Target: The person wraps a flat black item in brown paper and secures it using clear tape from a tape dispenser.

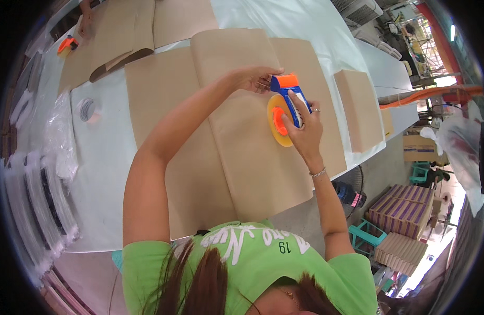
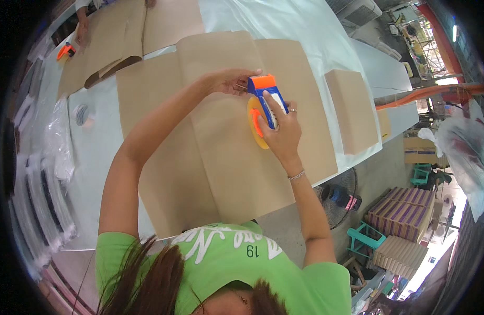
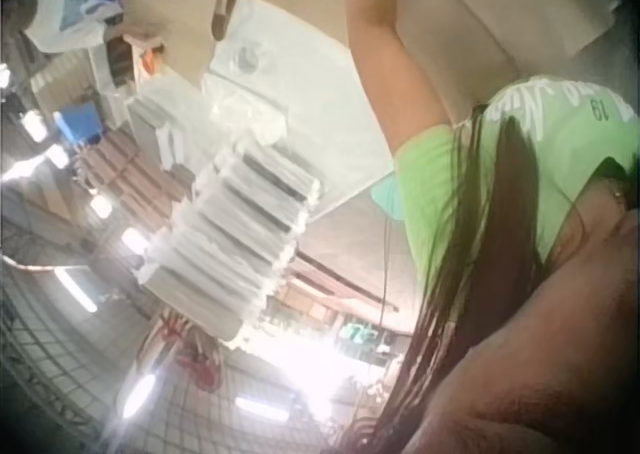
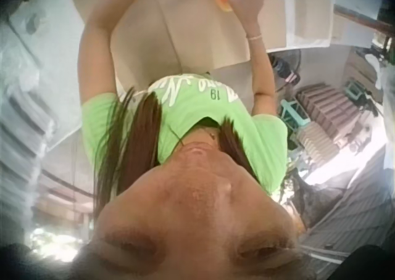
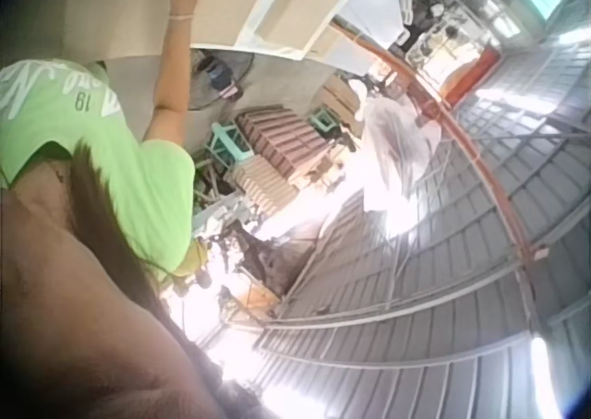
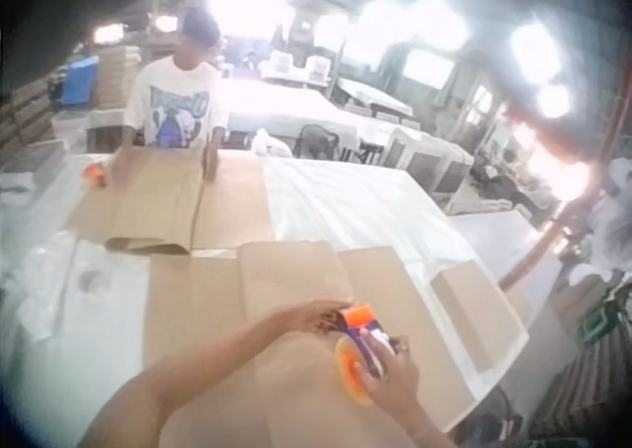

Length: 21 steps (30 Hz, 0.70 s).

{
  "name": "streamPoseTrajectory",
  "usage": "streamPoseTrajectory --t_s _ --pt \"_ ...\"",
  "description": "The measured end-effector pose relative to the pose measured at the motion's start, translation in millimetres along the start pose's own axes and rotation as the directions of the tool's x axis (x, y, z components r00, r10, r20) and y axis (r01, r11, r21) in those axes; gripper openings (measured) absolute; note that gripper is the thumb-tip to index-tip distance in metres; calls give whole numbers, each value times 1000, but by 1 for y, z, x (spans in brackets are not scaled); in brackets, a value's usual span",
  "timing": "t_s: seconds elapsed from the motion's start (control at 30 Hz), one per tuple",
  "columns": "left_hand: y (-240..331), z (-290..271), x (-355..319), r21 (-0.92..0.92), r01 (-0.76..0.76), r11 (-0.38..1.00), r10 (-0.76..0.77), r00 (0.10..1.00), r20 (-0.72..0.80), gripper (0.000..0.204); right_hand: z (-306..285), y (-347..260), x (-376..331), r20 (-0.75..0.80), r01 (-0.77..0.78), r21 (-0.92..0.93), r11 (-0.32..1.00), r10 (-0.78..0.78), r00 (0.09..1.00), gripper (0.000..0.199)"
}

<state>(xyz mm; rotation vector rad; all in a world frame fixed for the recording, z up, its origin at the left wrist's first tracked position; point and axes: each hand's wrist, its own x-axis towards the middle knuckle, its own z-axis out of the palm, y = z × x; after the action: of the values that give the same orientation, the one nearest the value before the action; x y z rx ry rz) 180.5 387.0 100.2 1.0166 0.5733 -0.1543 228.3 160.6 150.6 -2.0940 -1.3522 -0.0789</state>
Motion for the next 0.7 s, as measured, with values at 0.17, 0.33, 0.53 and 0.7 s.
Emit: streamPoseTrajectory --t_s 0.17,0.33,0.53,0.7 --pt "9 6 17 123 71 990 -58 992 -108 16 0 0 -2 1 -5 3 1000 5 1000 58" --pt "10 4 22 156 72 985 -58 994 -90 10 -2 -2 -2 5 -8 -10 1000 8 1000 57" --pt "10 4 20 211 80 974 -44 984 -171 20 -3 2 -1 26 -7 -5 1000 7 1000 56" --pt "5 1 20 297 -121 947 162 980 -118 26 -6 -3 5 36 -24 69 997 22 999 52"
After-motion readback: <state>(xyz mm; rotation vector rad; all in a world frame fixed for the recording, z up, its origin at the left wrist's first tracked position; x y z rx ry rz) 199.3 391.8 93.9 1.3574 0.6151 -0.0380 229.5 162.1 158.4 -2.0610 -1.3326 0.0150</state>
